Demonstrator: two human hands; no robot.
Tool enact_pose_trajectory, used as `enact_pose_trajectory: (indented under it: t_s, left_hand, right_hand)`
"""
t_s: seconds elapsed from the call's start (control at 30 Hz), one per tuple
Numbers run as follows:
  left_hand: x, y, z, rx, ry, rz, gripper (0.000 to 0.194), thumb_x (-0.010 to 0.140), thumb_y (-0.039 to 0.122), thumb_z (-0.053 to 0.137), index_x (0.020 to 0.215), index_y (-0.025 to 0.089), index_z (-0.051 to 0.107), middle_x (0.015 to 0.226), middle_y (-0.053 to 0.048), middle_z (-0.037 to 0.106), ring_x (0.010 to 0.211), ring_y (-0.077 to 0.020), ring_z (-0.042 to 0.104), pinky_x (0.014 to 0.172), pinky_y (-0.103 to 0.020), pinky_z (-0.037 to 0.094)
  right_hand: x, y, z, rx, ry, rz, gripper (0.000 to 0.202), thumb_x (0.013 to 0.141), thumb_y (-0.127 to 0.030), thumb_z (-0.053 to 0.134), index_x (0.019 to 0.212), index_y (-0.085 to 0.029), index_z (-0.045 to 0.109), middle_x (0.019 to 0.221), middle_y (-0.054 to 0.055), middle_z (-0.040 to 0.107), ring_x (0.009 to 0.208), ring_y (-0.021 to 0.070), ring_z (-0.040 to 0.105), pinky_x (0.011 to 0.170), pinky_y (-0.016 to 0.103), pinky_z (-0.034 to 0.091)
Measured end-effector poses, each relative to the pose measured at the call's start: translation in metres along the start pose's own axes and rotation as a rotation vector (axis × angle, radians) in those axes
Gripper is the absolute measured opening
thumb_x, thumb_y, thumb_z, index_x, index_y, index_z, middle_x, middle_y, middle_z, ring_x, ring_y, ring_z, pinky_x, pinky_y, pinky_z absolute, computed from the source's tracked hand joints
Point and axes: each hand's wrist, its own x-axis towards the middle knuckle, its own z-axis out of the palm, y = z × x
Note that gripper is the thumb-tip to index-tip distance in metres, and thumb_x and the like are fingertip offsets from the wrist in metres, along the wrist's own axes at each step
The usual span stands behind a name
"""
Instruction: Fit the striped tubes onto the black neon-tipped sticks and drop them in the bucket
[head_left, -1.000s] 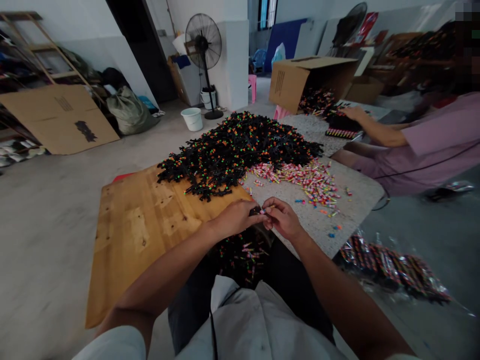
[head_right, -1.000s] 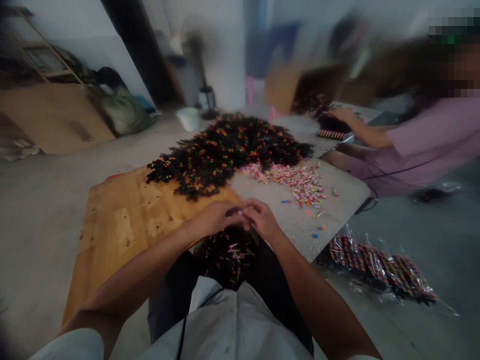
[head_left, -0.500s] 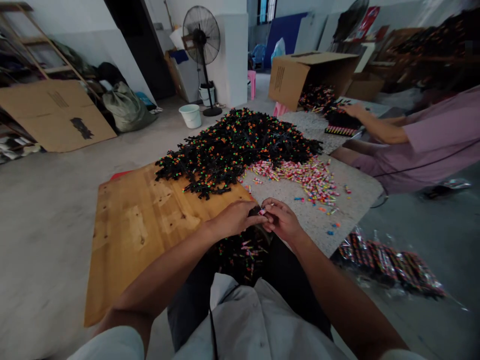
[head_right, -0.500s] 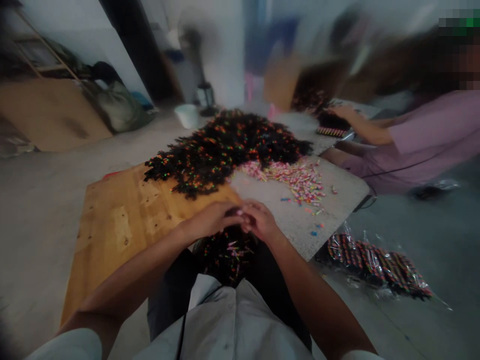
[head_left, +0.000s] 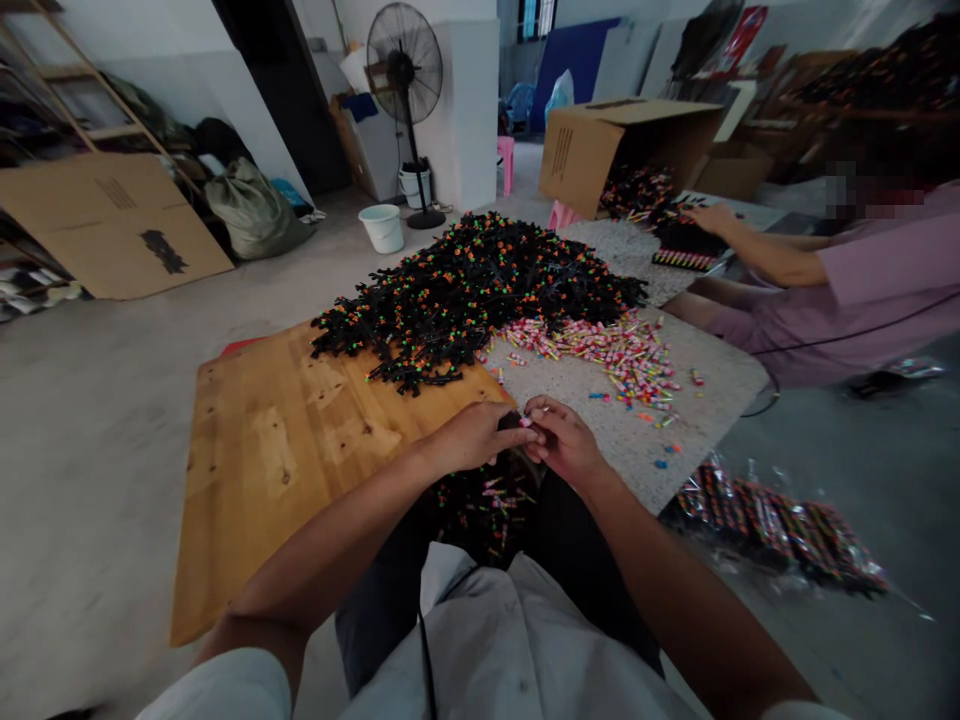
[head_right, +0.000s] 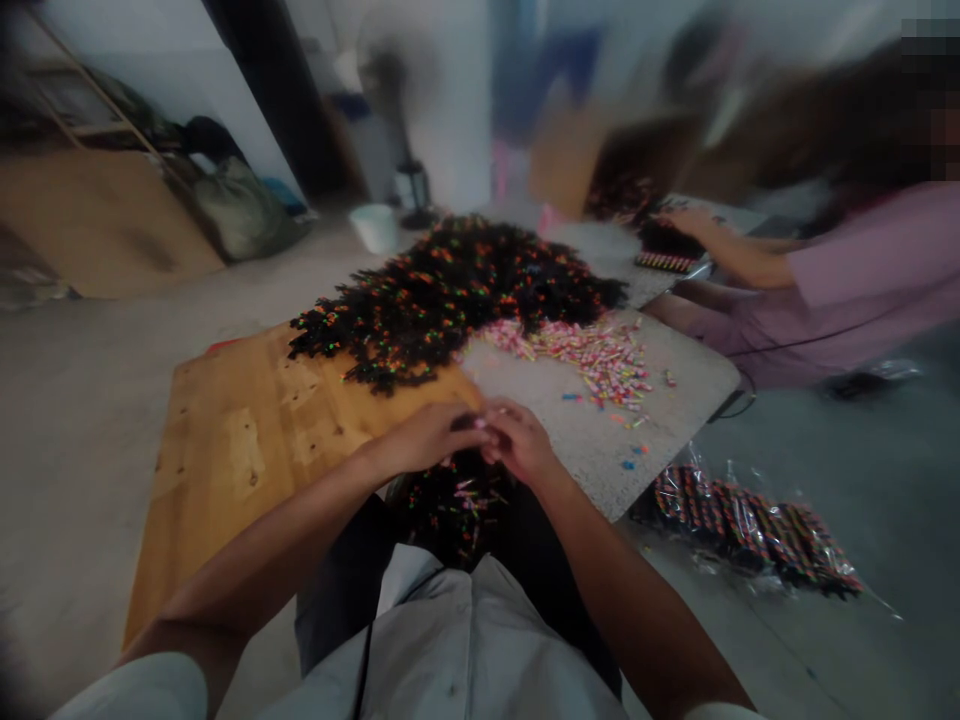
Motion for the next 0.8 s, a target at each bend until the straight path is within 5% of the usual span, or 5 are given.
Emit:
enact_pose_trajectory:
  t_s: [0.2,0.47,0.67,0.8]
  left_hand:
    - [-0.002,-0.004,-0.001,0.069,-0.012,0.075,0.041,0.104,0.054,0.051,0.101,0.018,0.07,0.079,-0.002,0.073,0.065,-0.0161,0.066,0.063,-0.025,0.045]
    - [-0.006,-0.002,-0.001,0.148,-0.035,0.135,0.038,0.107,0.05,0.049,0.101,0.019,0.069,0.086,-0.004,0.075,0.08,-0.0194,0.071,0.073,-0.027,0.047]
    - [-0.01,-0.006,-0.002,0.365,0.018,0.136,0.043,0.106,0.056,0.045,0.105,0.019,0.067,0.1,-0.01,0.076,0.09,-0.0251,0.072,0.076,-0.031,0.049]
    - [-0.014,-0.002,-0.003,0.422,0.005,0.135,0.047,0.107,0.057,0.04,0.107,0.019,0.067,0.104,-0.012,0.076,0.094,-0.0273,0.072,0.08,-0.034,0.05]
  right_hand:
    - [-0.007,-0.003,-0.003,-0.194,0.035,-0.072,0.032,0.083,-0.046,0.082,0.091,-0.021,0.063,0.054,-0.009,0.053,0.04,0.0086,0.047,0.041,0.023,0.042]
    - [-0.01,-0.01,0.0,-0.149,-0.045,0.03,0.034,0.082,-0.047,0.082,0.088,-0.021,0.061,0.052,-0.011,0.047,0.037,0.0078,0.042,0.04,0.023,0.04]
    - [-0.015,-0.001,-0.005,-0.39,-0.028,-0.142,0.027,0.093,-0.047,0.073,0.096,-0.022,0.064,0.059,-0.006,0.056,0.048,0.0103,0.049,0.049,0.024,0.041]
    - [-0.017,-0.001,-0.003,-0.352,-0.046,-0.125,0.026,0.093,-0.047,0.073,0.095,-0.022,0.063,0.058,-0.007,0.053,0.049,0.0104,0.049,0.049,0.024,0.041]
